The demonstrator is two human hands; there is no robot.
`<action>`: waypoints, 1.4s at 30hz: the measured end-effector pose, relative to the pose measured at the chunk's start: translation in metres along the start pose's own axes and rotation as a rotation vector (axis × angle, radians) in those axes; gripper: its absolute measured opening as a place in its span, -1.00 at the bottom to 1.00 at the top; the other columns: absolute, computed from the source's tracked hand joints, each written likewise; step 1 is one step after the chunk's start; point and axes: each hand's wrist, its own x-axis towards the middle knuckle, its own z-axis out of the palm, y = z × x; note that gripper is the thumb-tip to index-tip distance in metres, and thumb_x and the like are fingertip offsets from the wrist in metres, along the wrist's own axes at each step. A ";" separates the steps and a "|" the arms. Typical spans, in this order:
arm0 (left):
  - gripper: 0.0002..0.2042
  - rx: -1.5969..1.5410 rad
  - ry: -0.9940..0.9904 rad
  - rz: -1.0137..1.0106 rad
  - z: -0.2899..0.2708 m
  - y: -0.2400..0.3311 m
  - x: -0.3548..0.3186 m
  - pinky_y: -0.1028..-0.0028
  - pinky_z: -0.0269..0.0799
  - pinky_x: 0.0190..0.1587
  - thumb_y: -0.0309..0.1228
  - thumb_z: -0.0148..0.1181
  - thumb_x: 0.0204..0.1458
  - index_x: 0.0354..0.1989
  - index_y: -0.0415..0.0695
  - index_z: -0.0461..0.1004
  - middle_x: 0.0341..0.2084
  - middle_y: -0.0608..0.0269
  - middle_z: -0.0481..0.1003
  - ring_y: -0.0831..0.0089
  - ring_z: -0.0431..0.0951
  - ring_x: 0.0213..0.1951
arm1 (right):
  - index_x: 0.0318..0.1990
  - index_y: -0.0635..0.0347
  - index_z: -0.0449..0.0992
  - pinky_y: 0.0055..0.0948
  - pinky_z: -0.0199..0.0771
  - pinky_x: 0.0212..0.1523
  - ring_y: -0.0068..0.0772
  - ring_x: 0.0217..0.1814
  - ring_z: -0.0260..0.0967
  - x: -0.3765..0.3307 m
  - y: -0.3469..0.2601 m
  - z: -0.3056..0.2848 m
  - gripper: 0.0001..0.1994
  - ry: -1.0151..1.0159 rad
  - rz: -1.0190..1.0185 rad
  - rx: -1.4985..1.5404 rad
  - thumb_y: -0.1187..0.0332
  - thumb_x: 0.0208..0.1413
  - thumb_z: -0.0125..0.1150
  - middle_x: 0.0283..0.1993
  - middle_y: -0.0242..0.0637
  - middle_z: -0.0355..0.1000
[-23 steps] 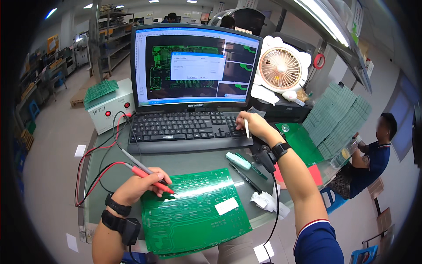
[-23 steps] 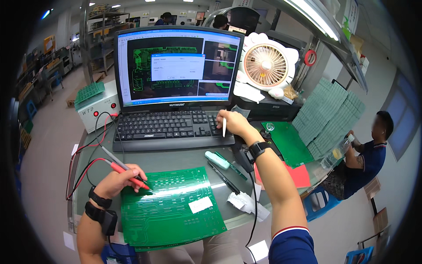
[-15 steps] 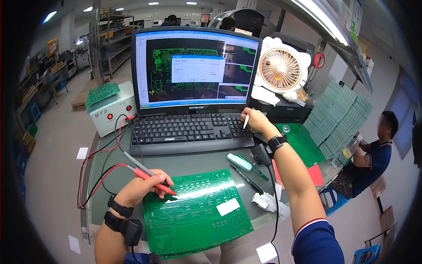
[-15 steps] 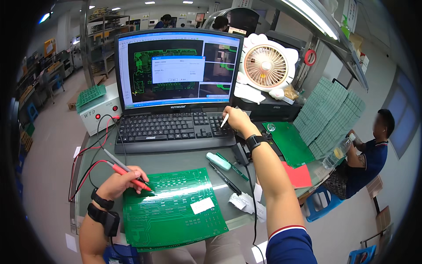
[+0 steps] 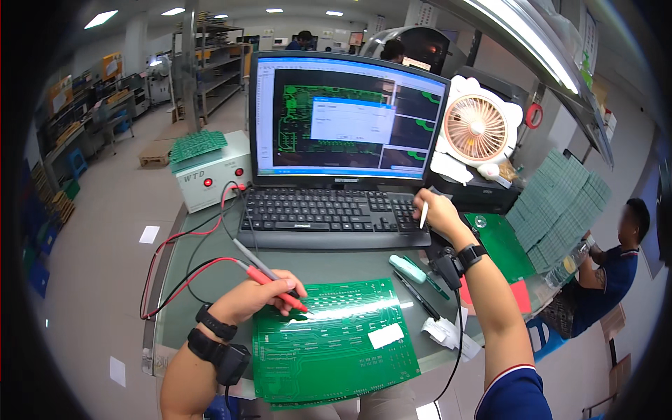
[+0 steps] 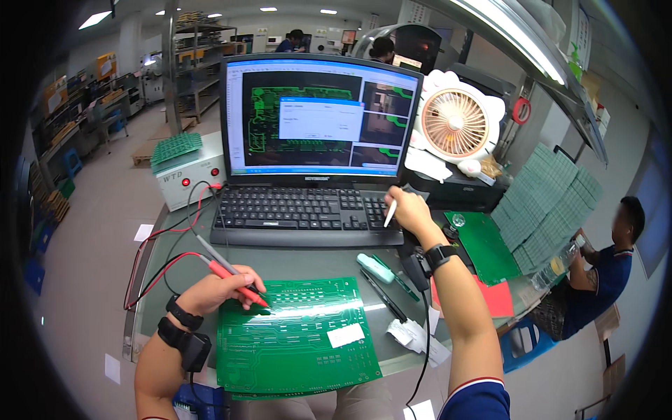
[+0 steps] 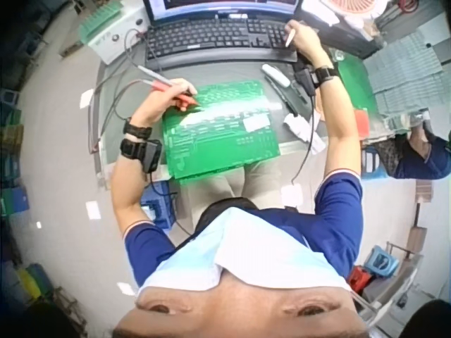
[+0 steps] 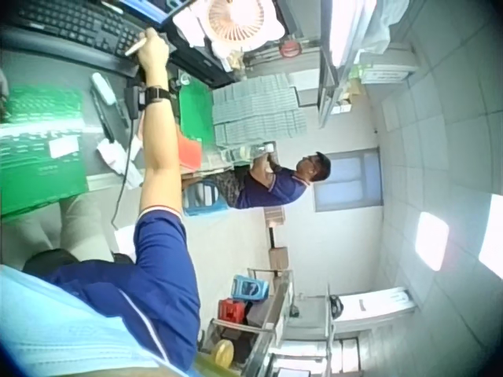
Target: Testing a printed circuit board using a multimeter and software on a computer monitor.
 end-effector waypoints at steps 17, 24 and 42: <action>-0.69 -0.094 0.032 0.031 -0.004 0.004 0.000 0.56 0.44 -0.35 -0.23 -0.04 0.24 -0.22 -0.26 0.51 -0.43 0.20 0.51 0.53 0.47 -0.46 | -0.20 0.16 0.54 -0.24 0.49 -0.17 -0.03 -0.20 0.54 -0.033 -0.034 -0.029 -0.79 -0.090 -0.061 0.181 0.23 0.14 0.18 -0.31 -0.05 0.56; -0.65 -0.180 0.287 0.202 -0.019 -0.005 -0.005 0.58 0.36 -0.37 -0.19 -0.11 0.25 -0.31 -0.22 0.50 -0.50 0.27 0.47 0.57 0.40 -0.49 | -0.06 0.23 0.45 -0.17 0.46 -0.03 0.03 -0.07 0.49 -0.064 -0.121 -0.015 -0.73 -0.463 -0.474 0.022 0.28 0.15 0.20 -0.15 -0.07 0.53; -0.68 -0.326 0.500 0.384 -0.039 -0.004 0.004 0.60 0.31 -0.43 -0.17 -0.08 0.26 -0.26 -0.19 0.46 -0.55 0.36 0.45 0.61 0.40 -0.52 | 0.08 0.26 0.33 -0.08 0.36 0.12 0.08 0.17 0.35 -0.193 -0.178 -0.012 -0.39 -0.440 -0.800 -0.004 -0.06 0.05 0.22 0.15 0.06 0.36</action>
